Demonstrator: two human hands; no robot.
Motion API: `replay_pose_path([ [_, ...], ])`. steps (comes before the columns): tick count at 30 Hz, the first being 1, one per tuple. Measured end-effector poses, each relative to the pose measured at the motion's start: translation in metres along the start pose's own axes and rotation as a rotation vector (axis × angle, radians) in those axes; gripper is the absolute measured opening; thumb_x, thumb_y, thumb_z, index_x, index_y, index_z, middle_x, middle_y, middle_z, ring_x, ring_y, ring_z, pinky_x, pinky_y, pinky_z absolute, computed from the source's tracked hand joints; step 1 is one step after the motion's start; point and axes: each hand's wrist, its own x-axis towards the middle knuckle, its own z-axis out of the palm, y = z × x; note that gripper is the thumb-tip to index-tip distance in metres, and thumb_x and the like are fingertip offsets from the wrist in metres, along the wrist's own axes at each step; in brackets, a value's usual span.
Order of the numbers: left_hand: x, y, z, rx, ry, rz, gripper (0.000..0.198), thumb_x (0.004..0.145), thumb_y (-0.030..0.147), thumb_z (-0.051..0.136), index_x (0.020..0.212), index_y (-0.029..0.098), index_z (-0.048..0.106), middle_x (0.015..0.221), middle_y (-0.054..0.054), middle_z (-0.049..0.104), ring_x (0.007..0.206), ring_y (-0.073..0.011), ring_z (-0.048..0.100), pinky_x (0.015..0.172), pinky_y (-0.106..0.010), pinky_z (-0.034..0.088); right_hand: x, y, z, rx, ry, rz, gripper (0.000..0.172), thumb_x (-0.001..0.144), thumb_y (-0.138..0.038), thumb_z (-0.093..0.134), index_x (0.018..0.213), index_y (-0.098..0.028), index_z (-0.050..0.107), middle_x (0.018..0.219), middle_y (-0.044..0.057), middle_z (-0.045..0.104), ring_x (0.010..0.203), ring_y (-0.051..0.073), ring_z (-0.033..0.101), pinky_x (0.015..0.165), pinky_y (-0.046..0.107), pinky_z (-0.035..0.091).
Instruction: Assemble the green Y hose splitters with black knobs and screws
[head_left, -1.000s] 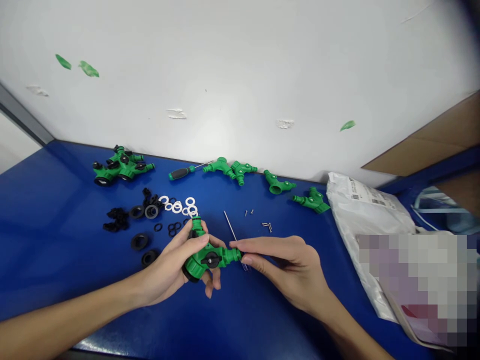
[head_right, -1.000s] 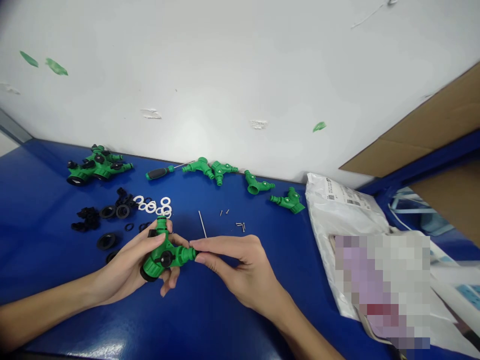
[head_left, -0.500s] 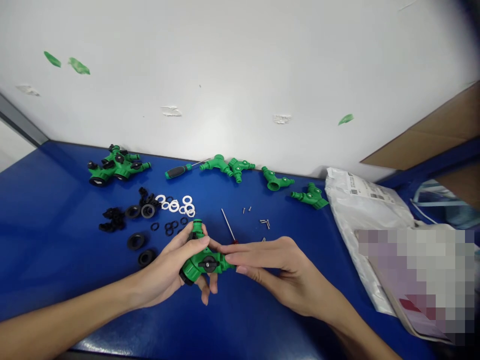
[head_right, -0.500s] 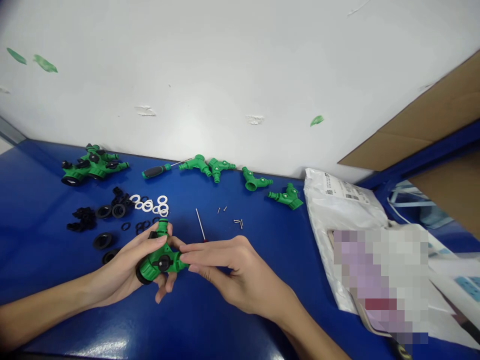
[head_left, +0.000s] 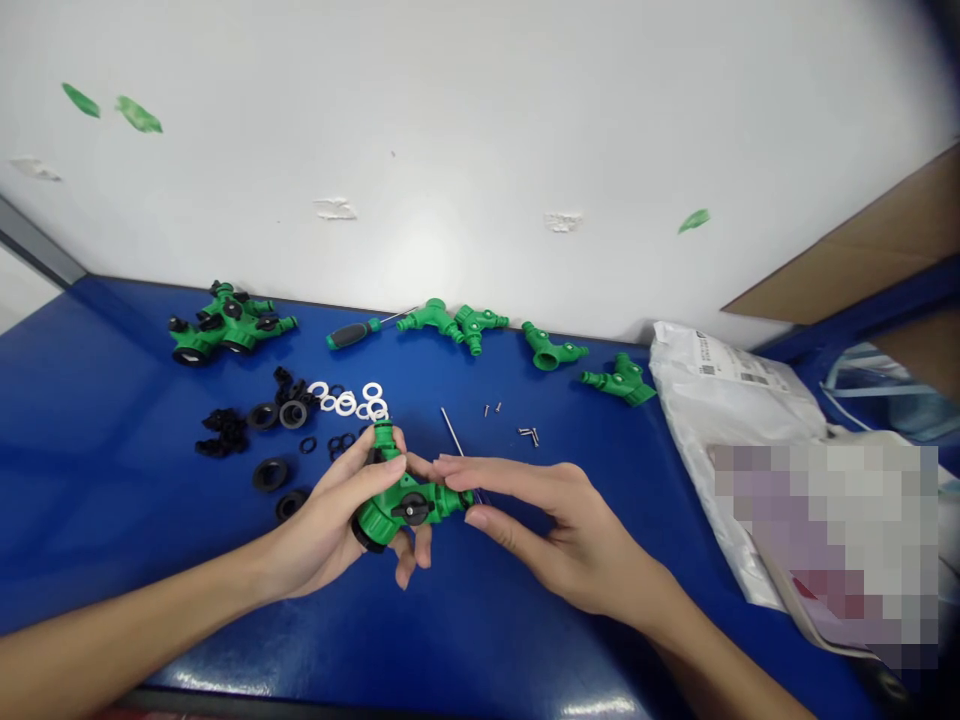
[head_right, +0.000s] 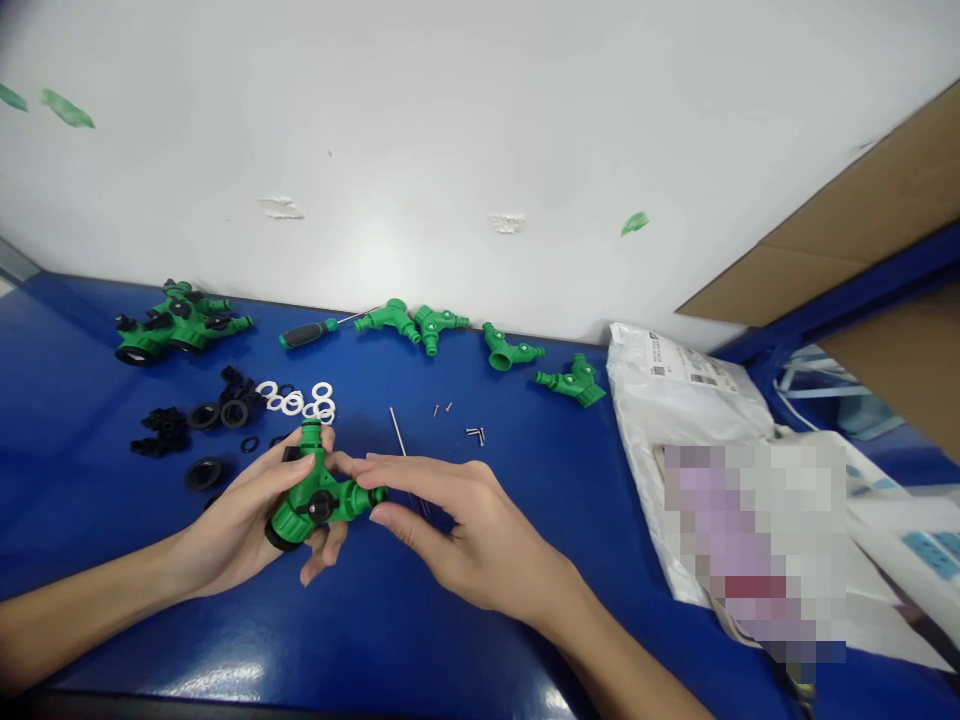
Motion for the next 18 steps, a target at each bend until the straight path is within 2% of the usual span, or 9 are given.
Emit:
replay_pose_path([
  [5,-0.001,0.002,-0.001,-0.059,-0.023,-0.005,0.012,0.097,0.031,0.054,0.102,0.021,0.049,0.096,-0.004,0.068,0.061,-0.0174,0.071,0.047,-0.024,0.054,0.002,0.005,0.003,-0.021,0.019,-0.062,0.038,0.096,-0.013,0.060,0.130,-0.028,0.064,0.129,0.003,0.070,0.122,0.019,0.065,0.105,0.035,0.054],
  [12,-0.002,0.001,-0.002,-0.081,-0.073,-0.004,0.012,0.098,0.032,0.051,0.102,0.021,0.047,0.076,-0.003,0.067,0.061,-0.0180,0.070,0.047,-0.023,0.054,-0.001,0.011,0.010,-0.009,0.053,-0.099,0.039,0.096,-0.012,0.059,0.132,-0.025,0.059,0.129,0.007,0.070,0.120,0.020,0.066,0.099,0.034,0.058],
  [15,-0.002,0.001,-0.003,-0.084,-0.064,-0.003,0.012,0.097,0.031,0.053,0.101,0.022,0.048,0.083,-0.003,0.068,0.060,-0.0178,0.070,0.047,-0.024,0.054,-0.001,0.010,0.012,-0.012,0.086,-0.135,0.038,0.095,-0.009,0.059,0.130,-0.024,0.060,0.125,0.008,0.072,0.119,0.020,0.067,0.100,0.035,0.057],
  [18,-0.001,0.000,-0.003,-0.075,-0.038,0.002,0.012,0.096,0.031,0.054,0.102,0.022,0.049,0.094,-0.004,0.068,0.062,-0.0185,0.071,0.046,-0.025,0.053,-0.001,0.010,0.012,-0.079,0.169,-0.155,0.033,0.092,-0.008,0.063,0.121,-0.022,0.067,0.110,0.008,0.072,0.100,0.018,0.070,0.087,0.031,0.059],
])
